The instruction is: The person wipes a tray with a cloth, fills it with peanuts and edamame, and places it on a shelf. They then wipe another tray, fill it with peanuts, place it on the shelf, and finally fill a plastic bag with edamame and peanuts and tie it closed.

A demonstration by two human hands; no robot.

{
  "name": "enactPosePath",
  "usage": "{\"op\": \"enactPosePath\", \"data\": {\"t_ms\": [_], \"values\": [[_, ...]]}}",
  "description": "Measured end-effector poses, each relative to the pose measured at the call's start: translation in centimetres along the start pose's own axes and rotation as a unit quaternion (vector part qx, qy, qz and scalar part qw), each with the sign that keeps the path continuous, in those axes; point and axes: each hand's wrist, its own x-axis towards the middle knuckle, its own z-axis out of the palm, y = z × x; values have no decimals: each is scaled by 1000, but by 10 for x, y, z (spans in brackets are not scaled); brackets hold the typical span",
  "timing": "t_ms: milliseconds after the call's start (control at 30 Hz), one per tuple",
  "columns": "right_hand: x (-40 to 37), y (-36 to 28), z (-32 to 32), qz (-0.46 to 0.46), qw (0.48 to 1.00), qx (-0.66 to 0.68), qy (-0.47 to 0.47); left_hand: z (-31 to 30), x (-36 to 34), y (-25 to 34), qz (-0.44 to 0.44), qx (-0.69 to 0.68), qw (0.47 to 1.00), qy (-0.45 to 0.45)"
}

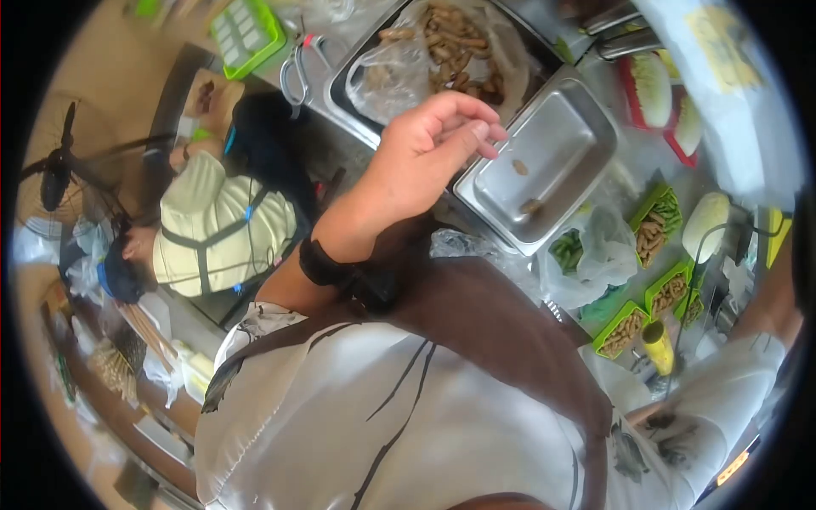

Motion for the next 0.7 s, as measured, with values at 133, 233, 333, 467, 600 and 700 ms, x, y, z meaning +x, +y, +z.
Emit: {"op": "enactPosePath", "data": {"t_ms": [133,233,333,467,600,700], "values": [[-7,-51,16,-37,998,-16,-40,-22,-7,-1,36,25,996,78],[-9,-78,38,-69,994,-16,-83,-33,-4,0,152,54,972,172],[-19,-106,52,-106,987,-12,-119,-51,7,-5,214,112,933,266],[-20,-131,66,-143,977,-9,-160,-72,30,-16,183,460,810,315],[-26,-151,78,-165,968,-7,-191,-75,54,-20,126,537,804,223],[-33,-156,80,-174,966,-6,-192,-81,71,-29,125,591,773,192]]}}
